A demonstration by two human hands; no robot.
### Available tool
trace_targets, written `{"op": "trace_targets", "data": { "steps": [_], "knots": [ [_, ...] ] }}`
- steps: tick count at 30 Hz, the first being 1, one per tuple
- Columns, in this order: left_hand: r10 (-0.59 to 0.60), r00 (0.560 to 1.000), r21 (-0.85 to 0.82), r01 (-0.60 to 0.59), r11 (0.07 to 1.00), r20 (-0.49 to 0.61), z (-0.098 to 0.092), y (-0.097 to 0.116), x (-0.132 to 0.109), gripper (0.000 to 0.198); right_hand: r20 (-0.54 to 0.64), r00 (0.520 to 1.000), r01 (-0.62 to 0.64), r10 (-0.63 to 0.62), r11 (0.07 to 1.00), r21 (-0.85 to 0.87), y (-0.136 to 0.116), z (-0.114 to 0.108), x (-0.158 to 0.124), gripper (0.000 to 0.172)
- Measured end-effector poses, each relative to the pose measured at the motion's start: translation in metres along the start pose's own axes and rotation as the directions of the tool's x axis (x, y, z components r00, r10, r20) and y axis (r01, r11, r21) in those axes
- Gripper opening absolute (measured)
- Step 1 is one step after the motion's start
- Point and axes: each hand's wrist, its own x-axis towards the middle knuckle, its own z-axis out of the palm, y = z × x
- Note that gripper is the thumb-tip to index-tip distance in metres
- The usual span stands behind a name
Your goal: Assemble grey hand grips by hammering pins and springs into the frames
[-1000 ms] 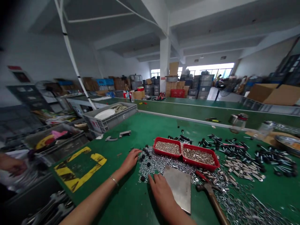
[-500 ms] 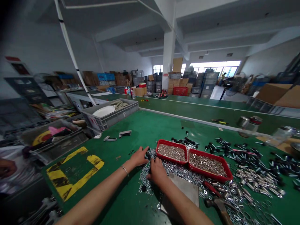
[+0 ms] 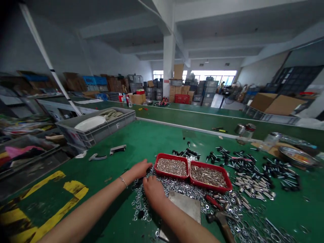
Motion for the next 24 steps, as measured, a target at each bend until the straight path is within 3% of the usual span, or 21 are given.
{"op": "trace_targets", "data": {
  "steps": [4,6,8,10,11,14,16,18,20,22,24],
  "knots": [
    [-0.011,0.995,-0.059,0.005,0.998,-0.102,-0.01,-0.013,-0.007,0.032,-0.051,0.995,-0.068,0.09,0.939,0.338,0.024,-0.026,-0.008,0.021],
    [-0.059,0.98,-0.173,0.025,0.985,-0.192,-0.015,-0.014,-0.014,0.033,-0.059,0.982,-0.116,0.178,0.828,0.549,0.036,-0.042,-0.015,0.017],
    [-0.063,0.955,-0.347,-0.043,0.937,-0.289,-0.02,-0.001,-0.026,0.034,-0.001,0.969,-0.164,0.246,0.648,0.744,0.046,-0.055,-0.025,0.023],
    [0.06,0.943,-0.45,-0.212,0.868,-0.327,-0.023,0.03,-0.044,0.035,0.097,0.963,-0.204,0.253,0.438,0.875,0.051,-0.062,-0.039,0.038],
    [0.181,0.938,-0.446,-0.304,0.842,-0.297,-0.025,0.051,-0.055,0.035,0.143,0.96,-0.222,0.241,0.342,0.913,0.052,-0.063,-0.048,0.045],
    [0.5,0.864,-0.365,-0.484,0.795,-0.059,-0.035,0.117,-0.085,0.038,0.249,0.946,-0.279,0.208,0.13,0.951,0.052,-0.061,-0.081,0.056],
    [0.59,0.806,-0.355,-0.537,0.765,0.05,-0.045,0.149,-0.096,0.043,0.284,0.937,-0.301,0.205,0.053,0.952,0.054,-0.062,-0.106,0.054],
    [0.591,0.805,-0.399,-0.528,0.75,0.047,-0.051,0.16,-0.101,0.046,0.269,0.934,-0.284,0.236,0.032,0.958,0.063,-0.07,-0.134,0.047],
    [0.501,0.865,-0.452,-0.456,0.767,-0.023,-0.045,0.147,-0.103,0.044,0.186,0.929,-0.218,0.319,0.067,0.974,0.083,-0.088,-0.159,0.04],
    [0.332,0.935,-0.47,-0.349,0.811,-0.122,-0.02,0.113,-0.108,0.043,0.031,0.896,-0.118,0.442,0.17,0.978,0.115,-0.117,-0.18,0.037],
    [0.156,0.954,-0.424,-0.255,0.869,-0.255,0.025,0.066,-0.117,0.042,-0.171,0.81,-0.037,0.561,0.339,0.94,0.156,-0.152,-0.193,0.035]
  ]
}}
